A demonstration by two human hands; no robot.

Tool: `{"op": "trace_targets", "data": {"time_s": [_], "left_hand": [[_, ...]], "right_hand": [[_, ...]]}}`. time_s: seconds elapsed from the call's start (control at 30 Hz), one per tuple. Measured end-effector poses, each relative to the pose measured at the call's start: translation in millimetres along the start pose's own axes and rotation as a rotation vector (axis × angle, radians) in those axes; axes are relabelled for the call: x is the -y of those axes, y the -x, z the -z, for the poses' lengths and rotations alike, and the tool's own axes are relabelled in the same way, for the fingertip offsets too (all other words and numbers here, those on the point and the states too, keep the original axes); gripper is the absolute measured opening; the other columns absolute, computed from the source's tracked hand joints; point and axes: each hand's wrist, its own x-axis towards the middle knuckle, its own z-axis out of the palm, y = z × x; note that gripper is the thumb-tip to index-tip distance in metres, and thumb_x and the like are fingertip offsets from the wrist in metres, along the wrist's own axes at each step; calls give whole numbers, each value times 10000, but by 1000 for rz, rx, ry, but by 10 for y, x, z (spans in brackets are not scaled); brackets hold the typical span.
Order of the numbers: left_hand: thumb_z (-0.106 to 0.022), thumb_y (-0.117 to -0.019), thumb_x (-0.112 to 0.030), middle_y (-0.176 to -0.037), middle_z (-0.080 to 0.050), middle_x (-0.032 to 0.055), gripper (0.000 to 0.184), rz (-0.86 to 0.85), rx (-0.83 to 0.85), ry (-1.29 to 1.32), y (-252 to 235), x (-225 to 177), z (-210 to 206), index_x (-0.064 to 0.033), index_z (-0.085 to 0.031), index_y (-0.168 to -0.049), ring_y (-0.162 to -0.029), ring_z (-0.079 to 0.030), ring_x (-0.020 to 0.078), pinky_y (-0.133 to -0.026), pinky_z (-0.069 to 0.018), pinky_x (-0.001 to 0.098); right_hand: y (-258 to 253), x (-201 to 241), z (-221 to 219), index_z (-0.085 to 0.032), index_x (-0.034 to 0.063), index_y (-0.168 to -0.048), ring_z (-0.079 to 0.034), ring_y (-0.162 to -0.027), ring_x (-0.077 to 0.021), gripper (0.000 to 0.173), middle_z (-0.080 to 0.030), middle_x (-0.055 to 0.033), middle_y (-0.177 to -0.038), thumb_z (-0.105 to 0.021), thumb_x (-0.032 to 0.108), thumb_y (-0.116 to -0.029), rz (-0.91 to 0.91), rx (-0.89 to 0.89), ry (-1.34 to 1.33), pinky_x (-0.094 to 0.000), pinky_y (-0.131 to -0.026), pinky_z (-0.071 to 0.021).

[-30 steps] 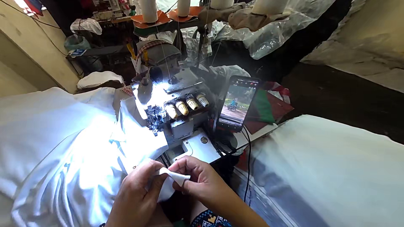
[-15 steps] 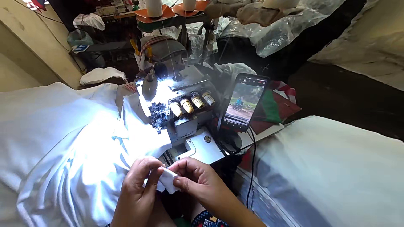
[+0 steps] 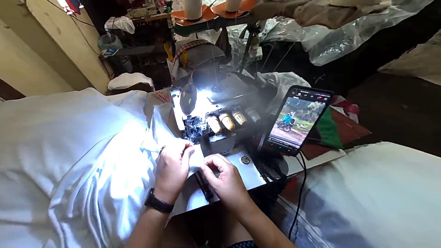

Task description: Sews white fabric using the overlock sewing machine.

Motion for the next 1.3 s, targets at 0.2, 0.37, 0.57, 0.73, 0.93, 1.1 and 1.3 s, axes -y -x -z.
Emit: {"op": "trace_targets", "data": {"time_s": [0.2,0.37,0.57,0.73,0.93,1.1,1.3], "left_hand": [[-691,-938,-240,-930,-715,-90,83,-92,-71,-91,136,9,-44,-198,-758,-962,-913,-677,72,-865,-556,388],[-616,-898,-56,-991,-766,67,244,-270,-180,-560,294,-255,-75,-158,-813,-1001,-786,-722,246,-683,-555,426],[-540,-979,-183,-1060,-778,42,284,-193,-185,-450,400,-135,-120,-113,-790,-1095,-942,-749,217,-833,-593,411],[-526,-985,-205,-1089,-776,27,295,-188,-148,-387,324,-78,-57,-108,-790,-1074,-990,-747,209,-854,-597,412],[-618,-983,-189,-915,-684,94,155,47,72,-262,-290,33,169,-93,-700,-1073,-852,-688,274,-754,-574,508],[-594,-984,-72,-968,-704,147,168,205,21,-134,-687,152,137,-60,-646,-1144,-938,-699,312,-844,-557,554],[-662,-955,-83,-925,-639,34,150,56,-376,115,-150,263,143,-60,-600,-1090,-807,-635,102,-714,-569,294]], "right_hand": [[138,-36,-9,-705,101,-843,-643,-743,19,111,-681,34,-815,-685,191,-906,-68,26,-163,-138,-678,-544],[143,-12,-62,-581,57,-992,-654,-731,-13,191,-667,15,-834,-723,86,-868,-45,-30,-291,-165,-662,-567],[-25,-64,-34,-776,85,-1038,-687,-867,-33,170,-726,5,-940,-638,134,-952,235,-55,-51,-187,-785,-589],[-77,-48,-42,-800,124,-1036,-641,-779,-25,210,-684,28,-856,-614,150,-942,299,-88,67,-177,-703,-558],[-118,-10,-21,-808,129,-1009,-624,-760,-21,209,-664,32,-834,-616,159,-930,315,-81,115,-178,-690,-547],[-79,41,15,-798,126,-989,-604,-747,0,204,-656,44,-833,-608,176,-936,295,-42,110,-155,-669,-527],[-128,129,92,-783,124,-1023,-607,-748,25,208,-673,45,-886,-607,215,-963,238,-27,76,-137,-664,-529]]}}
